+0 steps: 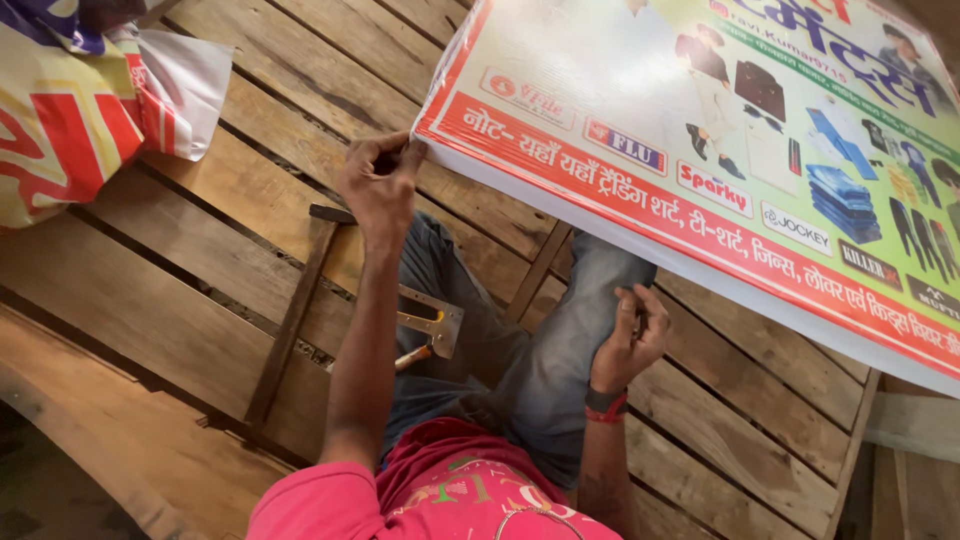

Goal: The person staples a large printed poster onto a wooden board using a handheld stapler. They fold the poster edges over the board and drive staples along the perimeter to secure it.

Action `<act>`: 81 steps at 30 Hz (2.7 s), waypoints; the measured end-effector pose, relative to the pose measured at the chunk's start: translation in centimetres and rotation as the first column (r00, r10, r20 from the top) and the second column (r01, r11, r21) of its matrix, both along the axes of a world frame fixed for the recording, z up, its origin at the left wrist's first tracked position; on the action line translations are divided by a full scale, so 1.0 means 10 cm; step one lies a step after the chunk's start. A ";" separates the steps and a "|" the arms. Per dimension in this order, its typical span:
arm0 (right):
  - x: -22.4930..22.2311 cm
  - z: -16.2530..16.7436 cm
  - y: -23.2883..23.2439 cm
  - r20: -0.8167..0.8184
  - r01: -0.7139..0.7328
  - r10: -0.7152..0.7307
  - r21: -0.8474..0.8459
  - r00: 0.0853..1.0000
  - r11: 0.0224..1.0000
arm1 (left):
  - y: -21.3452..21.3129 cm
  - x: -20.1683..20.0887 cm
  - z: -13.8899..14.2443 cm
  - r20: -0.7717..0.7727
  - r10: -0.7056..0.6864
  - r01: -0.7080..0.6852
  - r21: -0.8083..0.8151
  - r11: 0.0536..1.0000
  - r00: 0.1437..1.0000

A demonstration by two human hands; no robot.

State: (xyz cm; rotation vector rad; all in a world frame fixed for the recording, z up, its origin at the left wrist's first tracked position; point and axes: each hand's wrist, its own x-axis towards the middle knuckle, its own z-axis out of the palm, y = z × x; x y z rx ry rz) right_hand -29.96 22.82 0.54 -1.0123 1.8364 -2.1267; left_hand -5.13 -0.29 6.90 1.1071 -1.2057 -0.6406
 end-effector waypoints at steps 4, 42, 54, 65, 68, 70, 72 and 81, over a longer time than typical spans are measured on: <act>-0.01 0.00 -0.01 -0.077 0.042 -0.041 0.021 0.996 0.999 | 0.03 -0.04 -0.03 0.029 0.097 -0.096 -0.028 0.995 0.995; 0.88 0.97 -1.33 -0.841 0.025 0.131 0.169 0.525 0.985 | 0.12 -0.76 -0.22 0.117 0.503 -0.430 -0.378 0.820 0.856; 1.12 0.29 -1.15 -0.206 -0.290 0.279 -0.023 0.938 0.957 | 0.28 -0.68 -0.35 0.398 0.342 -0.194 -0.367 0.910 0.851; 1.29 0.07 -2.26 0.522 -0.627 0.779 -0.488 0.348 0.607 | 0.23 -0.44 -0.39 0.257 0.153 -0.047 -0.377 0.925 0.954; 1.45 0.15 -2.32 0.571 -0.576 0.700 -0.425 0.429 0.699 | 0.17 -0.30 -0.37 0.383 0.226 -0.041 -0.434 0.900 0.896; 1.49 0.19 -2.34 0.587 -0.528 0.653 -0.402 0.479 0.748 | 0.14 -0.25 -0.35 0.441 0.271 -0.039 -0.467 0.884 0.856; 1.50 0.19 -2.36 0.567 -0.503 0.644 -0.408 0.514 0.762 | 0.14 -0.23 -0.34 0.448 0.256 -0.019 -0.469 0.883 0.857; 1.62 0.09 -2.50 0.366 -0.328 0.561 -0.532 0.742 0.781 | 0.18 -0.02 -0.44 0.251 -0.113 0.196 -0.332 0.923 0.961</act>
